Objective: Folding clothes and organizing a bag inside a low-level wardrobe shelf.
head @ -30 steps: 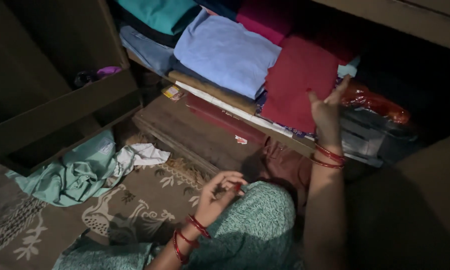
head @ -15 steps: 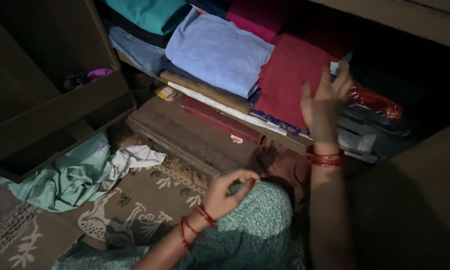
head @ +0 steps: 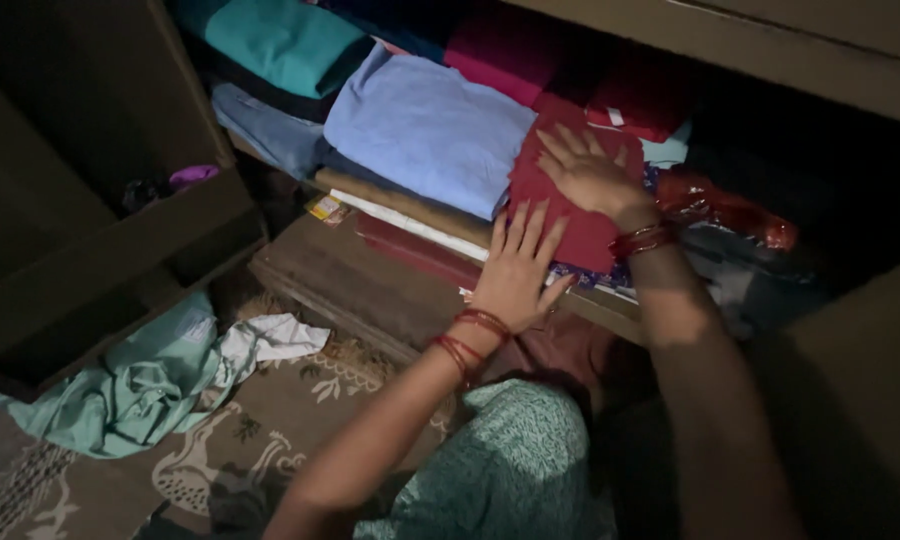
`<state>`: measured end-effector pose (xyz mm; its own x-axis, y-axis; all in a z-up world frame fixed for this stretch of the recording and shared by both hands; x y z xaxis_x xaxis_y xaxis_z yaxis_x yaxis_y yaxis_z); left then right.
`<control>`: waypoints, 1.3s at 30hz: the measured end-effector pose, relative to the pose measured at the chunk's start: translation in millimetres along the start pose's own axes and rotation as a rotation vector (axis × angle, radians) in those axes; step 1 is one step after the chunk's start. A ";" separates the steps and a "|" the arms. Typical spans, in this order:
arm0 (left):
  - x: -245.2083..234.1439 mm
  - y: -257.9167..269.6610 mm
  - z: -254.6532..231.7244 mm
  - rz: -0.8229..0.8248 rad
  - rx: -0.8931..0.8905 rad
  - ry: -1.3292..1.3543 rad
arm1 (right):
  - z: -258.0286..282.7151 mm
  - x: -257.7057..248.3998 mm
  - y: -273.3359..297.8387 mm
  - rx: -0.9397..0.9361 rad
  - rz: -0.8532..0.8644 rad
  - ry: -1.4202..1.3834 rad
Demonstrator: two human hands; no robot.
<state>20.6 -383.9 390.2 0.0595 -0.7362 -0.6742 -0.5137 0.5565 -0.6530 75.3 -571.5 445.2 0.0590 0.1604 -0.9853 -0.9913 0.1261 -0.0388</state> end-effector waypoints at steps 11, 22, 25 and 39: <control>0.8 4.9 5.8 -0.036 -0.030 -0.021 | -42.5 7.3 -37.1 0.032 -0.112 0.069; -8.0 11.7 24.2 0.022 0.010 0.088 | 19.7 15.0 65.8 -0.023 -0.150 0.126; -11.9 15.4 35.2 0.037 0.004 0.212 | 41.4 25.3 106.0 -0.058 -0.145 0.221; -56.3 -15.0 43.7 -0.134 -0.014 0.031 | 54.8 31.7 109.4 -0.208 -0.475 0.213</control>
<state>62.4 -334.0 422.9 0.1022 -0.8149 -0.5705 -0.5149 0.4473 -0.7313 -24.8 -499.0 418.9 0.5006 -0.0712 -0.8627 -0.8655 -0.0630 -0.4970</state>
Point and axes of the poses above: each hand's wrist, its own y-axis away from the middle knuckle, its own x-axis out of the palm, z = x × y, the point moved 5 cm from there along -y, towards the middle knuckle, and after that the axes turned 14 degrees about -x, right-handed, at the moved point
